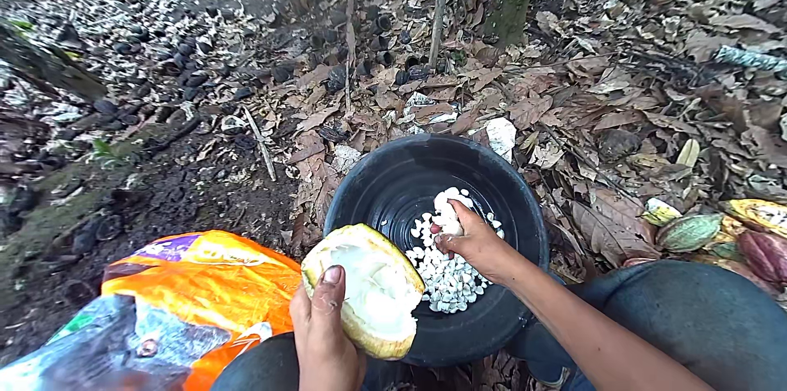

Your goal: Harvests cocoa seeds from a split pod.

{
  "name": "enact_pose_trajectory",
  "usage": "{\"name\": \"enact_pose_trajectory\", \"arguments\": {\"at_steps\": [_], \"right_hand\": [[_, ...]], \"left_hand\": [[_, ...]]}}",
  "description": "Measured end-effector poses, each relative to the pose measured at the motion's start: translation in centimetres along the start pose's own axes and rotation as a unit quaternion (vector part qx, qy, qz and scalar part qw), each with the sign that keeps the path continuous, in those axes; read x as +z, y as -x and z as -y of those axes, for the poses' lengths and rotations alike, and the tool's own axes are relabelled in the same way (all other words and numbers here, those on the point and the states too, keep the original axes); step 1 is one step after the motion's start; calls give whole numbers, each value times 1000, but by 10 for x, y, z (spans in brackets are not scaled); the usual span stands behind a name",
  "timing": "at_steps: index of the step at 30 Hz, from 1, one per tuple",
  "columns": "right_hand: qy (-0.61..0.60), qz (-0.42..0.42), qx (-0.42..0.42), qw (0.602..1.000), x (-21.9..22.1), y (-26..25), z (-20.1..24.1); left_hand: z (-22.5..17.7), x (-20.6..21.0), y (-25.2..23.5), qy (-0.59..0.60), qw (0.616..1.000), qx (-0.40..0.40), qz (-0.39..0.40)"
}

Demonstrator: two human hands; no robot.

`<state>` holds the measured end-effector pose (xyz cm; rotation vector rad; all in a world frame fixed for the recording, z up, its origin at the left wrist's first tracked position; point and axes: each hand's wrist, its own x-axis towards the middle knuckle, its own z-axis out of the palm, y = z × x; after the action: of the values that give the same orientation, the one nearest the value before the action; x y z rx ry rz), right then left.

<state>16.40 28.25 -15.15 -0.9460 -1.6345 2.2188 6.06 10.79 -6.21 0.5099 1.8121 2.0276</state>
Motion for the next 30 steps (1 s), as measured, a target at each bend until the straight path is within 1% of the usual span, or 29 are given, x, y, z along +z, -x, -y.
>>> {"name": "enact_pose_trajectory", "arguments": {"at_steps": [3, 5, 8, 11, 15, 17, 20, 22, 27, 30], "right_hand": [[-43, 21, -16, 999, 0, 1, 2], [-22, 16, -6, 1000, 2, 4, 7], [16, -20, -14, 1000, 6, 4, 7], [-1, -68, -9, 998, 7, 2, 6], [-28, -85, 10, 996, 9, 5, 9], [-46, -70, 12, 996, 9, 6, 7], [-60, -14, 13, 998, 5, 3, 5], [-75, 8, 11, 997, 3, 1, 3], [-85, 15, 20, 996, 4, 1, 0], [-64, 22, 24, 997, 5, 2, 2]], "left_hand": [[1, -1, 0, 3, 1000, 1, 2], [1, -1, 0, 5, 1000, 1, 2], [0, -1, 0, 5, 1000, -1, 2], [1, -1, 0, 0, 1000, -3, 1], [0, 0, 0, -3, 1000, -3, 4], [0, 1, 1, -4, 1000, -7, 4], [0, 1, 1, -3, 1000, -6, 4], [1, 1, 0, -8, 1000, -4, 6], [1, 0, 1, -8, 1000, -1, 8], [1, 0, 1, -10, 1000, -5, 5]]}}
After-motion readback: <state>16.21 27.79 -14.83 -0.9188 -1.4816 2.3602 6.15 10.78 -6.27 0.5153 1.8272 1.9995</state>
